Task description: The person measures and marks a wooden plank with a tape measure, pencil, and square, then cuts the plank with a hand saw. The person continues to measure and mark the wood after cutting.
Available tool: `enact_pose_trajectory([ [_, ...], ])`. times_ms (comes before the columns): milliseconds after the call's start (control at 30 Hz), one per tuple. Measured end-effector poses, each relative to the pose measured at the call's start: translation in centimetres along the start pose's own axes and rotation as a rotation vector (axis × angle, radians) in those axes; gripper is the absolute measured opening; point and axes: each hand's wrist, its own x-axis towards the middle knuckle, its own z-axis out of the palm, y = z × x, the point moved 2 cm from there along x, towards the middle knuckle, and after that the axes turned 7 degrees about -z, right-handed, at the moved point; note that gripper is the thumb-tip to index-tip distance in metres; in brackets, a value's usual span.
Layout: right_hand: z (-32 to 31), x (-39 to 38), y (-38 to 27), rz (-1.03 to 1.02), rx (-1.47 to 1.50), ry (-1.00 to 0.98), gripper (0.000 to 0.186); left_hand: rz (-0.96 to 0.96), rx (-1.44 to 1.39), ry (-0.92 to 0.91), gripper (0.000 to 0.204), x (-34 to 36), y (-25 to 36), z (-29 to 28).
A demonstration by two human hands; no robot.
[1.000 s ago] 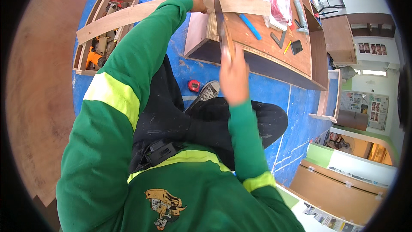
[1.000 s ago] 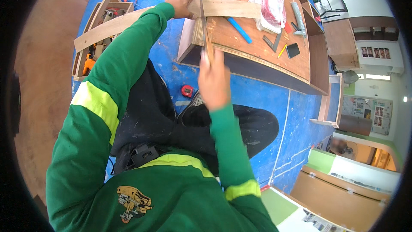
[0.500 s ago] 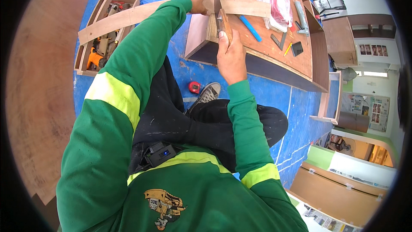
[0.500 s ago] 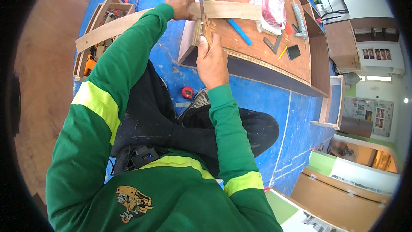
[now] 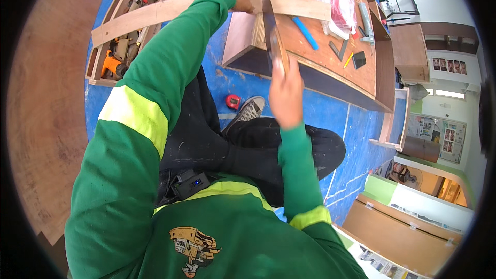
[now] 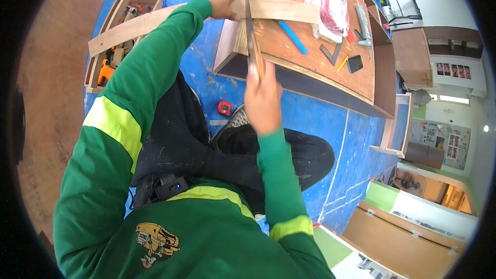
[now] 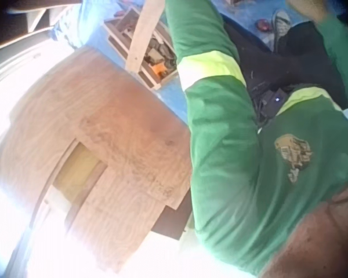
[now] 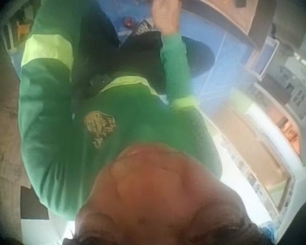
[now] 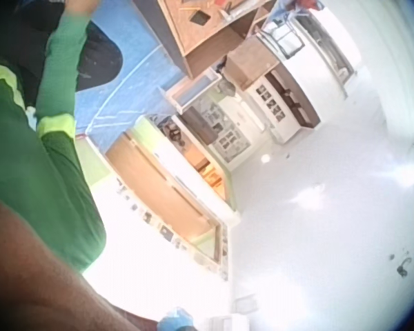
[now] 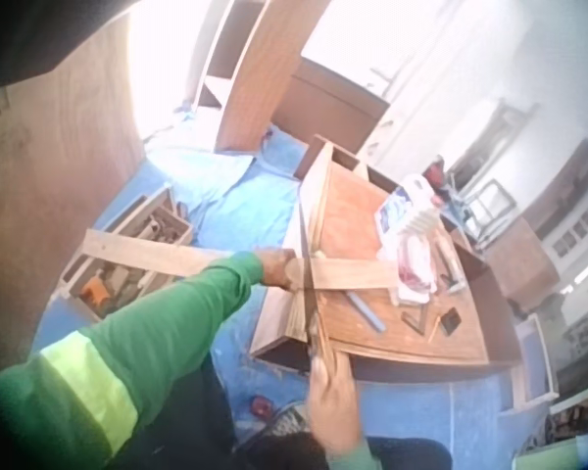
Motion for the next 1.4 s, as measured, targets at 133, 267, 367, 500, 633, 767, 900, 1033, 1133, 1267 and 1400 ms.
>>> enact_pose_trajectory([
  [133,2.6,5.2,1.6,-0.182,-0.047,0.134,0.034,-0.047,0.009,0.004,0.079,0.5,0.0,-0.1],
  [267,-0.3,-3.6,-1.4,0.032,-0.033,0.008,0.036,-0.035,0.006,0.029,0.079,0.0,-0.6,0.1],
  [367,-4.1,-13.1,-3.0,0.072,-0.064,0.006,0.042,-0.012,0.002,0.032,0.078,-0.1,0.3,0.2],
  [500,-4.8,-12.9,-3.7,0.188,0.003,-0.036,0.041,-0.030,0.027,0.042,0.077,-0.1,0.0,0.9],
  [633,0.2,1.6,0.7,-0.027,-0.039,0.035,0.033,0.001,0.000,0.042,0.078,0.3,0.2,0.3],
  [767,1.7,5.8,0.9,-0.143,-0.070,0.071,0.029,0.001,-0.005,0.018,0.079,0.5,-0.2,0.3],
  [900,-0.1,-4.0,-1.0,0.010,0.057,0.027,0.037,-0.037,-0.017,0.003,0.079,0.5,-1.2,0.4],
  [1033,-4.4,-14.5,-3.0,0.232,-0.022,-0.033,0.042,-0.005,0.017,0.013,0.077,0.1,0.2,0.5],
  [1133,-3.7,-10.6,-2.1,0.165,0.006,-0.008,0.039,-0.015,0.014,0.013,0.077,0.1,0.5,0.3],
  [1267,1.3,4.1,1.2,-0.116,-0.067,0.068,0.030,-0.007,-0.013,0.008,0.079,0.5,0.2,-0.3],
  [1400,2.2,5.4,0.9,-0.095,-0.064,0.075,0.029,-0.045,-0.001,0.016,0.080,0.3,-0.2,0.4],
])
